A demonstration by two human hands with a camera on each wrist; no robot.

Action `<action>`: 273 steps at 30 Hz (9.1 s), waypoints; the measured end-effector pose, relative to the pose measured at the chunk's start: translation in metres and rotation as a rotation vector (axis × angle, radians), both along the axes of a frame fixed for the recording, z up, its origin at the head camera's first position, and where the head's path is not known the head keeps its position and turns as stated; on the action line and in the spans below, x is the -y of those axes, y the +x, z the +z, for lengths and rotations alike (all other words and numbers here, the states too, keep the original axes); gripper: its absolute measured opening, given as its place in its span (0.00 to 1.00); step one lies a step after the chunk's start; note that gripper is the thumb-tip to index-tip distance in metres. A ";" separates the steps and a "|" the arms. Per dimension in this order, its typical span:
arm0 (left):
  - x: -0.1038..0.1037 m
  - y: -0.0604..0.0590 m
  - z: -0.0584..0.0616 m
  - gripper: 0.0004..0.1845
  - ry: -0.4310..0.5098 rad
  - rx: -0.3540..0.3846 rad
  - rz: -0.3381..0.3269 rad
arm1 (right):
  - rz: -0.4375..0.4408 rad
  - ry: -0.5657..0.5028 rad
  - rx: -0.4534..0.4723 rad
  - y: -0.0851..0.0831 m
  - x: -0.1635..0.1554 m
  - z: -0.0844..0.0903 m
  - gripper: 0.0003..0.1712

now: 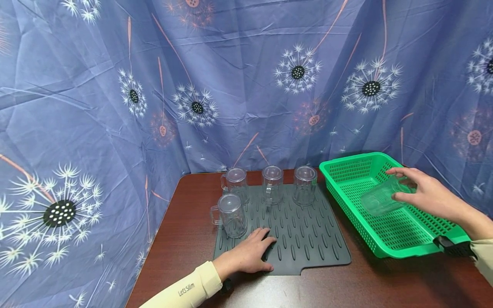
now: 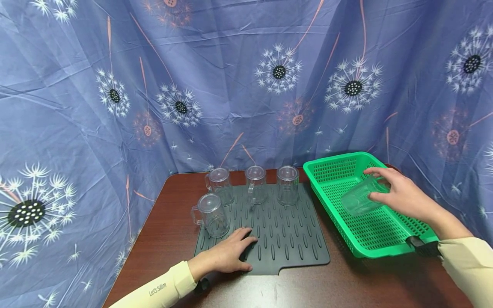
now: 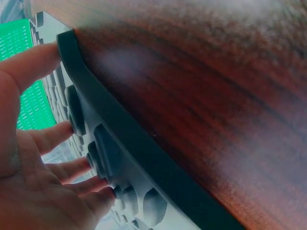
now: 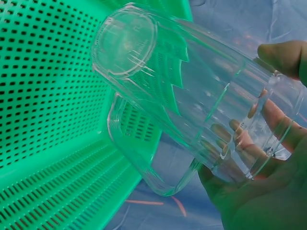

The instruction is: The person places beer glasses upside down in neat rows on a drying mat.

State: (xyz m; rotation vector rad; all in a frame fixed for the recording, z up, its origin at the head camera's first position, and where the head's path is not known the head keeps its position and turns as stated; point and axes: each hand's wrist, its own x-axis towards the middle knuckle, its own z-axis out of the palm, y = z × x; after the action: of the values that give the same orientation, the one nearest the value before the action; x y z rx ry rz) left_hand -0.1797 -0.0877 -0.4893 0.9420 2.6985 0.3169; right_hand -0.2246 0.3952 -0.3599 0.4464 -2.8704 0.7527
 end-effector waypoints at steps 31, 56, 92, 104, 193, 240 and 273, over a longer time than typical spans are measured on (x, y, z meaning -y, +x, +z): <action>0.000 -0.003 0.001 0.38 0.045 -0.004 0.007 | -0.037 -0.178 0.022 0.018 0.037 0.015 0.34; -0.002 -0.001 0.005 0.39 0.019 -0.016 0.028 | 0.057 -0.423 -0.009 0.028 0.080 0.015 0.33; -0.002 -0.004 0.008 0.36 0.124 0.025 0.089 | 0.164 -0.650 0.184 0.037 0.136 -0.018 0.32; -0.002 -0.004 0.006 0.34 0.180 0.005 0.110 | 0.121 -0.667 0.255 0.042 0.153 -0.030 0.32; 0.006 -0.017 0.072 0.39 0.687 -0.094 0.197 | 0.305 -0.899 0.751 0.009 0.219 -0.111 0.39; -0.023 -0.043 0.081 0.38 0.165 -0.295 -0.001 | 0.194 -0.638 0.514 0.016 0.191 -0.113 0.27; -0.030 -0.046 0.068 0.39 0.172 -0.310 -0.044 | 0.164 -0.620 0.479 0.014 0.190 -0.111 0.29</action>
State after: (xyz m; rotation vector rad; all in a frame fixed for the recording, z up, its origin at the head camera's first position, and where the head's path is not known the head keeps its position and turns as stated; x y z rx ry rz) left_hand -0.2252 -0.0575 -0.4216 1.1851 2.9606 0.4328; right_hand -0.2101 0.2049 -0.4709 0.4580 -2.7771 1.9212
